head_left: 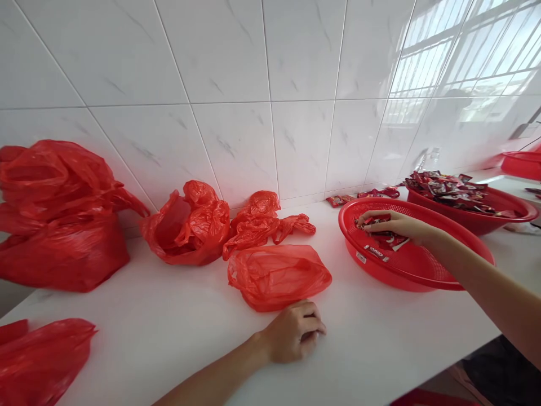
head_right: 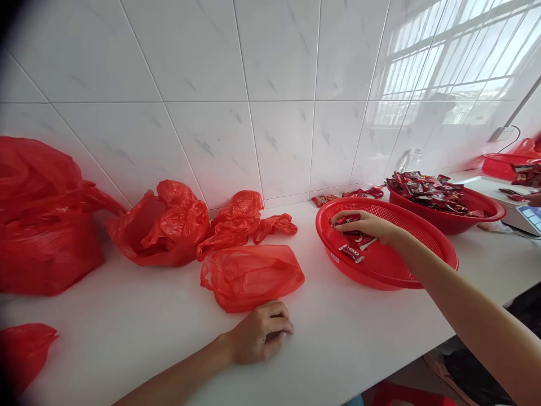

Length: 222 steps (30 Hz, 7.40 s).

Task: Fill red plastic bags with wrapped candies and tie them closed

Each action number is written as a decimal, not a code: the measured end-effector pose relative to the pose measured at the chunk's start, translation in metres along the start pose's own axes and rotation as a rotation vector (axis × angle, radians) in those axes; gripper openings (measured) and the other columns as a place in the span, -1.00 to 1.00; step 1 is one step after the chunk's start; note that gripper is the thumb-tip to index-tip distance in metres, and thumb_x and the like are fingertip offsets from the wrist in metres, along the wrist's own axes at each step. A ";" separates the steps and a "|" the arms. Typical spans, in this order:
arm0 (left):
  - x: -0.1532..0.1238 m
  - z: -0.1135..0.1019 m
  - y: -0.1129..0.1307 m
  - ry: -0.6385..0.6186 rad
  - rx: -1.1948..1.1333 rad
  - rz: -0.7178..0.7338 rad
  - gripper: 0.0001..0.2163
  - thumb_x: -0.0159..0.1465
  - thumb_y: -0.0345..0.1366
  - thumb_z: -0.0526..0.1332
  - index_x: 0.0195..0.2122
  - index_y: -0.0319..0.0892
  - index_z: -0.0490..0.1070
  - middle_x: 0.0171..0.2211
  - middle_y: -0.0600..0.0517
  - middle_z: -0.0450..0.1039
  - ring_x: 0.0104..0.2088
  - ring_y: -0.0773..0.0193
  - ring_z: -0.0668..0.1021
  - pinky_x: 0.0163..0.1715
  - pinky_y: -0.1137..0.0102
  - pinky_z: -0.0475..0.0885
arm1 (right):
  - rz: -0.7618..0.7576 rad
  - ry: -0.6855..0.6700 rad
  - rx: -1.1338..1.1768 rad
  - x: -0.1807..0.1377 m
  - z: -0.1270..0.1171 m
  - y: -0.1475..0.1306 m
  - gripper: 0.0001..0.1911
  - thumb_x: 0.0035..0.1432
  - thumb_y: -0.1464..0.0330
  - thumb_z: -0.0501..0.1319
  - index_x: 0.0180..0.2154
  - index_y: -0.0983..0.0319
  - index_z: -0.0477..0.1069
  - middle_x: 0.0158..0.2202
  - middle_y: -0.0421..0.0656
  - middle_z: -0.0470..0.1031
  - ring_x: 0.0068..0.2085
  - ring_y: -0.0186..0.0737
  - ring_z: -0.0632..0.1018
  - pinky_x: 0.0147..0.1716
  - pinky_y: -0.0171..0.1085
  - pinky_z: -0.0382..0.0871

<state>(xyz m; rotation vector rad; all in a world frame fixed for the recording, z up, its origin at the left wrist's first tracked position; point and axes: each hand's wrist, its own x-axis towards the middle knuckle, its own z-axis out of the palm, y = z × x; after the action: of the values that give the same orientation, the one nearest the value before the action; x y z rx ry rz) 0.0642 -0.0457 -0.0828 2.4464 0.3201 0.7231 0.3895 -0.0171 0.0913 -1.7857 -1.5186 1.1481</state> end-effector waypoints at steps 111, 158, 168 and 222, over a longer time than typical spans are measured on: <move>0.005 -0.061 0.023 0.504 -0.561 -0.657 -0.66 0.24 0.00 0.31 -0.42 -0.20 0.45 -0.45 0.06 0.42 -0.39 0.29 0.42 -0.34 0.40 0.32 | -0.312 -0.157 0.665 0.003 0.227 0.012 -0.44 0.13 -0.20 0.19 -0.36 0.18 0.34 -0.55 -0.29 0.36 -0.59 -0.38 0.35 -0.62 -0.35 0.32; 0.009 -0.078 0.027 0.636 -0.596 -0.669 -0.54 0.20 0.05 0.30 -0.59 -0.17 0.21 -0.60 0.18 0.10 -0.53 0.41 0.17 -0.50 0.45 0.14 | -0.602 -0.229 0.224 -0.004 0.231 0.018 -0.49 0.28 0.01 0.15 -0.57 0.19 0.17 -0.57 -0.26 0.20 -0.52 -0.38 0.20 -0.56 -0.33 0.07; 0.008 -0.076 0.024 0.640 -0.752 -0.701 -0.80 0.16 -0.16 0.29 -0.32 -0.19 0.48 -0.39 0.05 0.48 -0.28 0.22 0.51 -0.16 0.34 0.41 | -0.330 -0.110 0.558 0.003 0.224 0.011 -0.38 0.17 -0.21 0.12 -0.45 0.22 0.38 -0.59 -0.26 0.29 -0.59 -0.39 0.26 -0.61 -0.36 0.16; 0.001 -0.092 0.000 0.613 -0.693 -0.935 -0.56 0.03 0.12 0.40 -0.30 -0.17 0.56 -0.30 0.01 0.60 -0.23 0.18 0.57 -0.17 0.36 0.41 | -0.305 -0.006 0.752 0.015 0.211 0.013 -0.58 0.03 0.00 0.40 -0.26 0.21 0.60 -0.26 -0.09 0.64 -0.25 -0.12 0.62 -0.06 -0.08 0.53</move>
<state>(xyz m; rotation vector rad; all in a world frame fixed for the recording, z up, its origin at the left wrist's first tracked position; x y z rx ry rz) 0.0131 -0.0041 -0.0180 1.1661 1.1236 0.9041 0.2158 -0.0336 -0.0297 -1.0109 -1.0902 1.3243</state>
